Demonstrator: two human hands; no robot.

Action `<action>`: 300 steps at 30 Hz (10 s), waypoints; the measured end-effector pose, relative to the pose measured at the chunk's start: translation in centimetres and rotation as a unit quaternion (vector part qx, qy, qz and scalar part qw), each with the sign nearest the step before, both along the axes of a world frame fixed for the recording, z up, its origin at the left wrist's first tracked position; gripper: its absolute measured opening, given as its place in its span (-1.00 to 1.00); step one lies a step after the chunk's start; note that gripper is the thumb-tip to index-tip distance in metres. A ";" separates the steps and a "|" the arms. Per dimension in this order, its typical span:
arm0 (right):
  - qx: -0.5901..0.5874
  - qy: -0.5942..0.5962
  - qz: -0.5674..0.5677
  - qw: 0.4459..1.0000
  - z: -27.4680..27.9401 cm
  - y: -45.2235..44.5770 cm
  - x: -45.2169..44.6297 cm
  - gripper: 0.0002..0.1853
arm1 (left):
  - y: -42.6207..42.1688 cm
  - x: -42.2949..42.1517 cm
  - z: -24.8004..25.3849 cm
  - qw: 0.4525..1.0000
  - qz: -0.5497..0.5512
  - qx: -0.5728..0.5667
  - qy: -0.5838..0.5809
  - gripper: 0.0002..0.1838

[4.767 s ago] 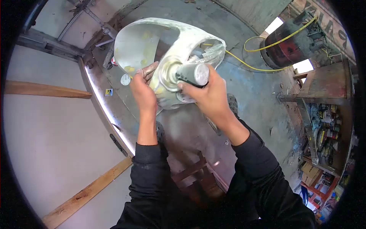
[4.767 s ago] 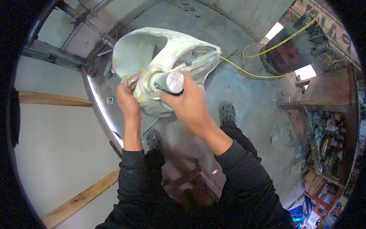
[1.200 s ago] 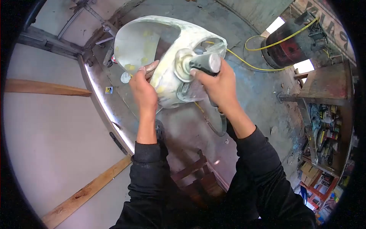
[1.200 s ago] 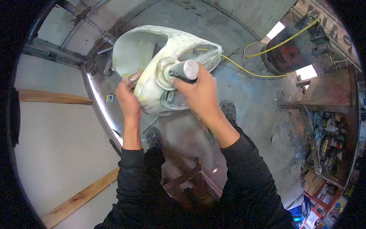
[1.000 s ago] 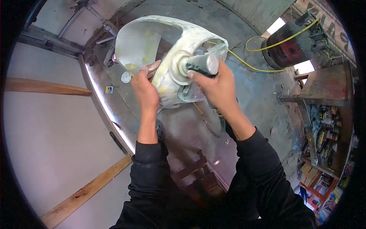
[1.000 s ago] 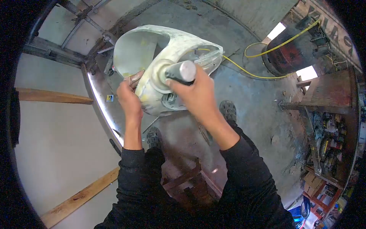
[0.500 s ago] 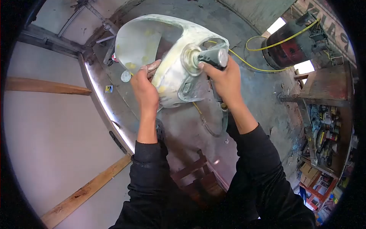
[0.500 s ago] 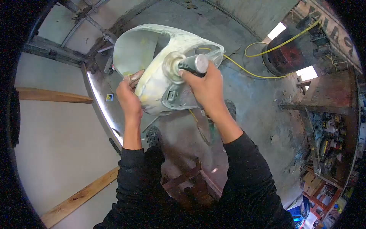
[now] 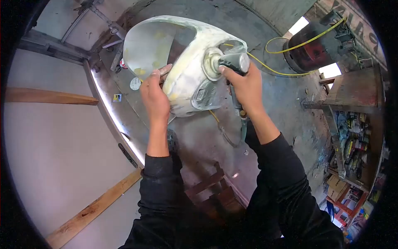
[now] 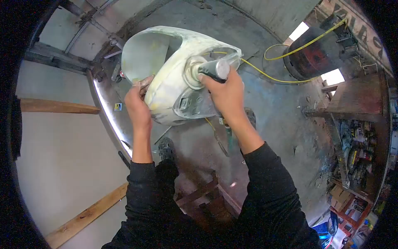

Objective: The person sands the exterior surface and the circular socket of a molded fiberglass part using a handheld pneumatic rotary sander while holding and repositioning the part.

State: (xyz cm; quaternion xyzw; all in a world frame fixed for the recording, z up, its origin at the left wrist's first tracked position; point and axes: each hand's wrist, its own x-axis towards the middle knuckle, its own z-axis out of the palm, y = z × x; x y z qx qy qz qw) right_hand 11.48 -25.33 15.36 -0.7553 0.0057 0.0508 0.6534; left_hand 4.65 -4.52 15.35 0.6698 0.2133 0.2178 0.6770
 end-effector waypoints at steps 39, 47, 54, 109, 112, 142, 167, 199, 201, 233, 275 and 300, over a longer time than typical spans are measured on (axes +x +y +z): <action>0.029 -0.066 0.068 0.995 1.5 2.6 -3.5 -0.50 | -0.1 0.0 -0.2 1.000 0.014 -0.024 0.001 -0.43; 0.022 -0.046 0.061 0.997 2.5 3.0 -2.4 -0.55 | 0.3 0.0 -0.3 1.000 0.014 -0.009 0.001 -0.43; 0.011 -0.067 0.078 0.995 1.8 2.7 -4.0 -0.53 | 0.4 0.1 -0.3 1.000 0.019 -0.022 -0.001 -0.43; -0.025 -0.055 0.070 0.996 2.8 2.8 -1.5 -0.61 | 0.4 -0.4 0.7 0.999 0.000 -0.005 0.032 -0.46; -0.027 -0.020 0.073 0.997 2.8 2.1 -2.3 -0.60 | 0.6 -0.3 0.8 1.000 0.003 -0.005 0.029 -0.47; -0.011 -0.023 0.070 0.997 2.6 2.3 -1.4 -0.58 | 0.7 -0.2 0.0 1.000 -0.004 0.002 0.022 -0.42; 0.014 -0.071 0.062 0.995 1.3 2.0 -1.3 -0.64 | 1.1 0.0 -0.5 1.000 0.002 0.012 0.015 -0.45; 0.014 -0.048 0.078 0.996 2.6 3.2 -3.0 -0.61 | 1.0 -0.2 -0.3 1.000 0.000 0.004 0.009 -0.44; 0.002 -0.031 0.071 0.997 2.0 2.4 -2.2 -0.59 | 1.1 -0.2 -0.4 1.000 -0.002 0.011 0.013 -0.44; 0.012 -0.087 0.074 0.993 1.7 2.8 -3.0 -0.57 | 1.1 -0.1 -0.5 1.000 -0.007 0.023 0.014 -0.40; -0.016 -0.020 0.035 0.999 -0.8 0.6 -1.2 -0.50 | 1.5 -0.2 -0.2 0.999 0.003 0.029 0.019 -0.40; 0.003 -0.015 0.062 0.998 0.4 1.6 -3.0 -0.48 | 1.3 0.2 -0.4 0.999 0.004 0.052 0.009 -0.38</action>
